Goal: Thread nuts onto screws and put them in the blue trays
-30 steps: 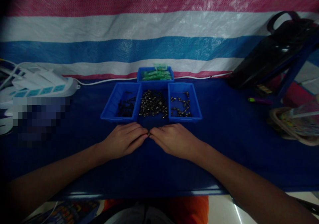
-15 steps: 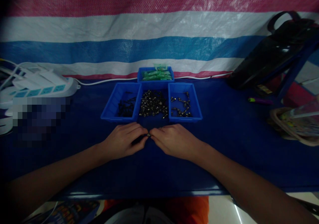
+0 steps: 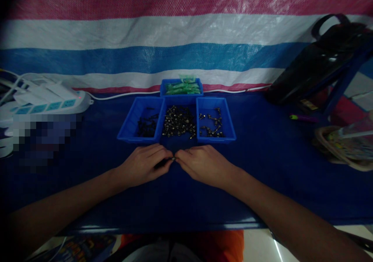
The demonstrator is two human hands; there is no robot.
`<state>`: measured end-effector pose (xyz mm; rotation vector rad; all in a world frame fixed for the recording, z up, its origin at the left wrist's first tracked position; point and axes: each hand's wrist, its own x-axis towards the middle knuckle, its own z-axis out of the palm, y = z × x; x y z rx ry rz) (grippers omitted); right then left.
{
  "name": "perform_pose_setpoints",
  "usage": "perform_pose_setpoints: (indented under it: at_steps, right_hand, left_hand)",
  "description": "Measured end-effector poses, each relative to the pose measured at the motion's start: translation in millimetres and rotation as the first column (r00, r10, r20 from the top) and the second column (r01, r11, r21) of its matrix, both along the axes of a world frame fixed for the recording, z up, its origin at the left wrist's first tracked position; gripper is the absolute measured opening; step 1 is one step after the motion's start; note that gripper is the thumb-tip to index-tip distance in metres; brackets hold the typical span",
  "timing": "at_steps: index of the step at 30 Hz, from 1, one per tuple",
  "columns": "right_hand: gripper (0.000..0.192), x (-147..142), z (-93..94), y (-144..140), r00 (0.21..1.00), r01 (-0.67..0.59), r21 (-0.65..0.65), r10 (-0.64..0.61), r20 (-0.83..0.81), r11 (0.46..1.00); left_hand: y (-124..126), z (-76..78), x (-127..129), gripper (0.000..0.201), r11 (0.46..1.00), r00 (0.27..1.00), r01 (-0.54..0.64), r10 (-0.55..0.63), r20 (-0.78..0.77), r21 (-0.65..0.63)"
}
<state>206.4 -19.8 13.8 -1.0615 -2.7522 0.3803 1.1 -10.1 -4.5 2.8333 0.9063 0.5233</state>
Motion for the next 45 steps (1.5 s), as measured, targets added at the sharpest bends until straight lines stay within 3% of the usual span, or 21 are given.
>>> perform_pose_setpoints:
  at_steps: [12, 24, 45]
  right_hand:
    - [0.029, 0.8, 0.8, -1.1, 0.999, 0.018, 0.041, -0.017, -0.029, 0.999]
    - [0.028, 1.2, 1.2, 0.0, 0.998, 0.042, 0.045, -0.04, -0.038, 0.998]
    - [0.026, 0.9, 1.2, 0.4, 0.998, 0.042, 0.011, -0.042, -0.057, 0.999]
  left_hand:
    - [-0.2, 4.0, -0.2, 0.022, 0.999, 0.998, 0.003, -0.006, -0.061, -0.053]
    - [1.5, 0.4, -1.2, 0.018, 0.998, 1.0, -0.014, 0.016, 0.027, -0.054]
    - [1.5, 1.0, -1.5, 0.02, 0.997, 1.0, -0.024, 0.024, 0.005, -0.079]
